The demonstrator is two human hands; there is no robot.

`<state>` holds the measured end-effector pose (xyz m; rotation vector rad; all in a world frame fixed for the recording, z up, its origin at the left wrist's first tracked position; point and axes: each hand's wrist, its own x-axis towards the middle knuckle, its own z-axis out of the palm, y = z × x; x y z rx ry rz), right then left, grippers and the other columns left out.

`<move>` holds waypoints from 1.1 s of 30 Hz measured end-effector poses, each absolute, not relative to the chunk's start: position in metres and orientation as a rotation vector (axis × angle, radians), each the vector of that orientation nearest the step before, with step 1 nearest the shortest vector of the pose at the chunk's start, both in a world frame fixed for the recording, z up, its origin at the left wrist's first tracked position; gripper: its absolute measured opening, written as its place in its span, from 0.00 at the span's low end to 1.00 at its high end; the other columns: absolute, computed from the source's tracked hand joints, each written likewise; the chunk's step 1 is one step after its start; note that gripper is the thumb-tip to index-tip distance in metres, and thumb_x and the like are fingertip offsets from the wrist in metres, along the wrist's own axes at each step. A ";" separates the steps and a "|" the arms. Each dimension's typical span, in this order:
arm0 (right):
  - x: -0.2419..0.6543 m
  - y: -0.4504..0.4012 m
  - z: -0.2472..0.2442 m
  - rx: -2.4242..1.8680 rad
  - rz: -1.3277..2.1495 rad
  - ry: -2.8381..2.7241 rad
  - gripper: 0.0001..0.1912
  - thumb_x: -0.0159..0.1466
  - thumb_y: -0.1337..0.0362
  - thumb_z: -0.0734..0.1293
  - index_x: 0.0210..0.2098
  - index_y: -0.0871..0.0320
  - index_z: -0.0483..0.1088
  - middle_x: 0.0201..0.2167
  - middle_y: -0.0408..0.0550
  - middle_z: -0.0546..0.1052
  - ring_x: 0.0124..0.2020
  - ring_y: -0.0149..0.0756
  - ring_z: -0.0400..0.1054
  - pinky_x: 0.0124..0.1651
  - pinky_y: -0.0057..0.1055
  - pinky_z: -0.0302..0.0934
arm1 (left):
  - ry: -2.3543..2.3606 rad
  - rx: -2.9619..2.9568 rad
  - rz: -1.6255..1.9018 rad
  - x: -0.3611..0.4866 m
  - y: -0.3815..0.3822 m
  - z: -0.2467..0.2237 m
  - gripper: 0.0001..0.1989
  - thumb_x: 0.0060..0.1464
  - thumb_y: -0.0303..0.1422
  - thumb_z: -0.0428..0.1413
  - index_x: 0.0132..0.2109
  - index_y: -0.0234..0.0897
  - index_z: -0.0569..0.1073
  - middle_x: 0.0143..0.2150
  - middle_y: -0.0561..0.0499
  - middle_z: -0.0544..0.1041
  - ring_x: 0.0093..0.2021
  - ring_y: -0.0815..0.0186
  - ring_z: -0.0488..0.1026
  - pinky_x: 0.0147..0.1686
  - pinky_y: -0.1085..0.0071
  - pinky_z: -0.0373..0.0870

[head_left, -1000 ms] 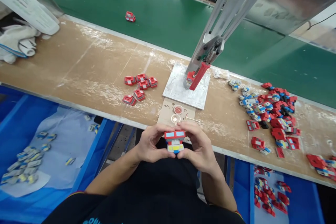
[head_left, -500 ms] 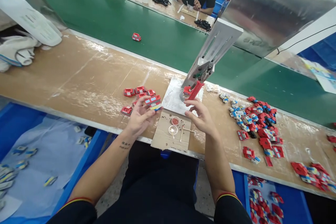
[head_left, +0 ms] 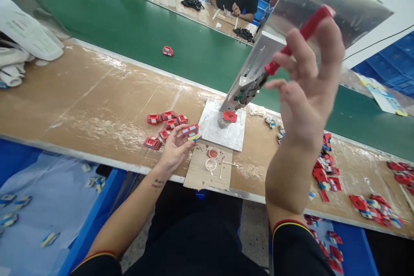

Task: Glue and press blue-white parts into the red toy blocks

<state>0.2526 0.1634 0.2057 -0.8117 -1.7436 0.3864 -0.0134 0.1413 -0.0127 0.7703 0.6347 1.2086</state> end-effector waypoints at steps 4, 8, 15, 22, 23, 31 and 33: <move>0.264 0.175 0.166 -0.886 0.020 -1.591 0.23 0.69 0.45 0.72 0.60 0.42 0.71 0.61 0.47 0.75 0.52 0.43 0.75 0.44 0.40 0.73 | 0.644 0.787 1.236 -0.009 0.139 -0.016 0.29 0.47 0.36 0.78 0.53 0.45 0.75 0.51 0.49 0.85 0.45 0.60 0.86 0.40 0.70 0.83; 0.259 0.143 0.070 -1.431 0.129 -1.400 0.32 0.58 0.43 0.78 0.55 0.51 0.71 0.50 0.55 0.77 0.47 0.48 0.74 0.43 0.45 0.72 | 0.656 0.764 1.255 -0.008 0.136 -0.018 0.28 0.47 0.36 0.78 0.52 0.46 0.76 0.51 0.50 0.85 0.44 0.61 0.86 0.39 0.70 0.84; 0.252 0.170 0.014 -1.574 0.544 -1.365 0.29 0.54 0.47 0.78 0.51 0.52 0.77 0.53 0.56 0.83 0.54 0.54 0.75 0.53 0.50 0.71 | 0.707 0.757 1.224 -0.011 0.133 -0.024 0.29 0.45 0.36 0.79 0.52 0.46 0.76 0.50 0.49 0.85 0.44 0.59 0.86 0.41 0.67 0.85; 0.328 0.117 0.036 -1.340 0.844 -1.201 0.24 0.56 0.44 0.78 0.44 0.48 0.72 0.39 0.45 0.82 0.39 0.43 0.81 0.42 0.42 0.76 | 0.729 0.701 1.217 -0.016 0.132 -0.030 0.28 0.47 0.35 0.78 0.52 0.47 0.77 0.51 0.50 0.85 0.44 0.60 0.86 0.42 0.68 0.85; 0.345 0.123 0.040 -1.401 0.794 -1.180 0.23 0.58 0.41 0.75 0.43 0.47 0.70 0.38 0.44 0.82 0.38 0.42 0.80 0.40 0.41 0.76 | 0.733 0.698 1.216 -0.016 0.131 -0.031 0.28 0.47 0.35 0.78 0.53 0.48 0.77 0.52 0.50 0.85 0.43 0.61 0.86 0.42 0.68 0.85; 0.410 0.296 0.069 -1.840 0.455 -1.475 0.14 0.59 0.56 0.78 0.33 0.59 0.76 0.34 0.51 0.82 0.40 0.41 0.75 0.48 0.39 0.70 | 0.775 0.797 1.219 -0.013 0.149 -0.021 0.26 0.48 0.34 0.77 0.51 0.47 0.77 0.49 0.50 0.85 0.46 0.65 0.85 0.46 0.71 0.83; 0.408 0.319 0.065 -1.806 0.383 -1.612 0.14 0.67 0.55 0.76 0.40 0.61 0.78 0.41 0.51 0.82 0.43 0.41 0.76 0.51 0.39 0.73 | 0.760 0.874 1.241 -0.003 0.166 -0.015 0.24 0.48 0.36 0.77 0.49 0.44 0.77 0.46 0.50 0.85 0.44 0.64 0.84 0.45 0.68 0.83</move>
